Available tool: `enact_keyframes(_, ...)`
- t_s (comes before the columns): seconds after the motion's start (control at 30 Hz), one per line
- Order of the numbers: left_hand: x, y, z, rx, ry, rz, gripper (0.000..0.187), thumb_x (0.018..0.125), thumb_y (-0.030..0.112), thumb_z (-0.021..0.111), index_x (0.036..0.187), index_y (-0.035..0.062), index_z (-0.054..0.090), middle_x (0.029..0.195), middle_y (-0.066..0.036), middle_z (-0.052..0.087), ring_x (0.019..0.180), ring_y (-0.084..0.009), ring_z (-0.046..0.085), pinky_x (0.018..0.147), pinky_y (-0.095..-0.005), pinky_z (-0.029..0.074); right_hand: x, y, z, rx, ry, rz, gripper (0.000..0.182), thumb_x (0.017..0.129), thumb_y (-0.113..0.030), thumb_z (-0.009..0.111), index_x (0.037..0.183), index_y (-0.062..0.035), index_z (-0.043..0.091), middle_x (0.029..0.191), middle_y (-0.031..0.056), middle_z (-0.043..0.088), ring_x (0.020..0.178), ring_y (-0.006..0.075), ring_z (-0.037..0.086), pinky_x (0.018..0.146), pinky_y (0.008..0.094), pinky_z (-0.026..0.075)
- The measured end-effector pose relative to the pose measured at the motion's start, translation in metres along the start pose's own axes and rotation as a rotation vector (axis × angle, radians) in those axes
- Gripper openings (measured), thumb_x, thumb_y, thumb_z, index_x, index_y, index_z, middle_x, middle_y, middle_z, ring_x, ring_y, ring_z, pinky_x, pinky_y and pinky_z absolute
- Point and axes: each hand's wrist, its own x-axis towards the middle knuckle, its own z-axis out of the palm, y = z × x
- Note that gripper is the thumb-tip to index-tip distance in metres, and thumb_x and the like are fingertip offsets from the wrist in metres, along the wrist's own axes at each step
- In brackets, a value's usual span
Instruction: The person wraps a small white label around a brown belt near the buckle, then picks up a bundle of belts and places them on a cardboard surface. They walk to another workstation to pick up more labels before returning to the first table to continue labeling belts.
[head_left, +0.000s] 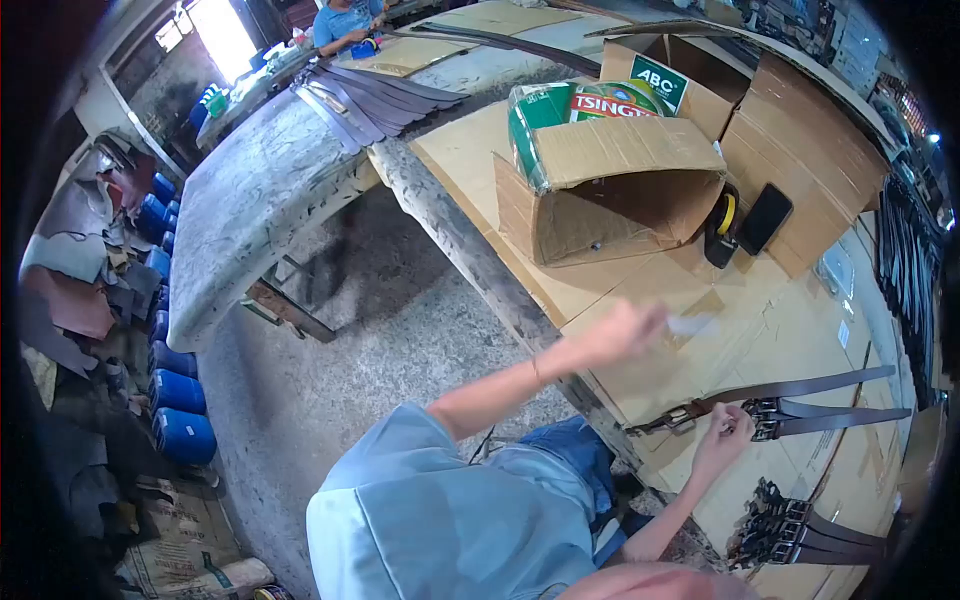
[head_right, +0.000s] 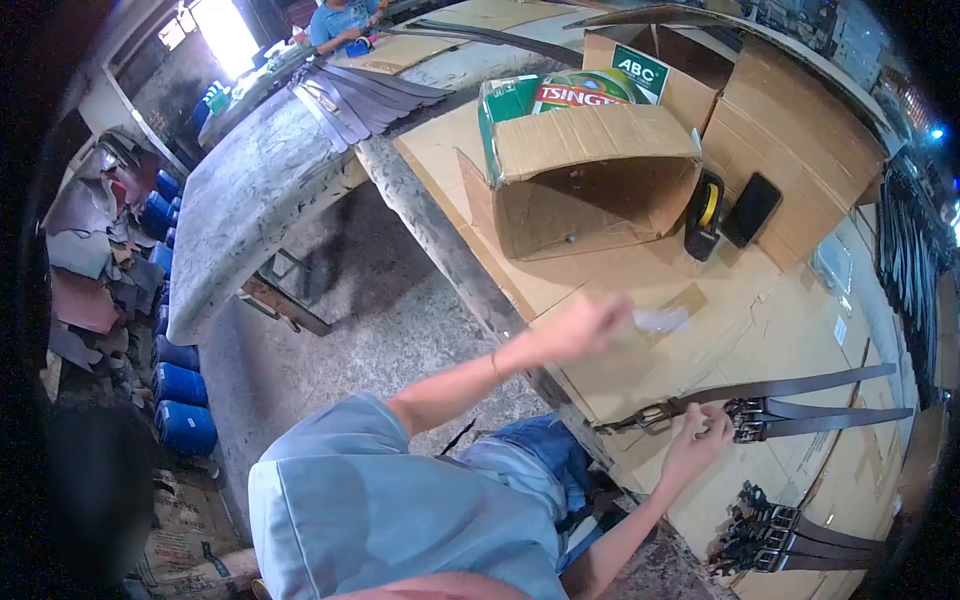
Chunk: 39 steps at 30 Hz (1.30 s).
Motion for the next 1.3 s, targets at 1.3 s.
enact_keyframes(1.3,-0.028,0.064,0.155,-0.002,-0.388,0.09,0.044,0.069,0.01,0.07,0.104,-0.0018,0.046,0.084,-0.017,0.056,0.081,-0.0311,0.057,0.072,-0.0398,0.047,-0.089,0.042,-0.025,1.578,0.253,0.494,0.02,0.084,-0.007,0.062,0.1,0.0044,0.057,0.085,0.0079,0.06,0.08,0.0156,0.06,0.072,0.0264,0.05)
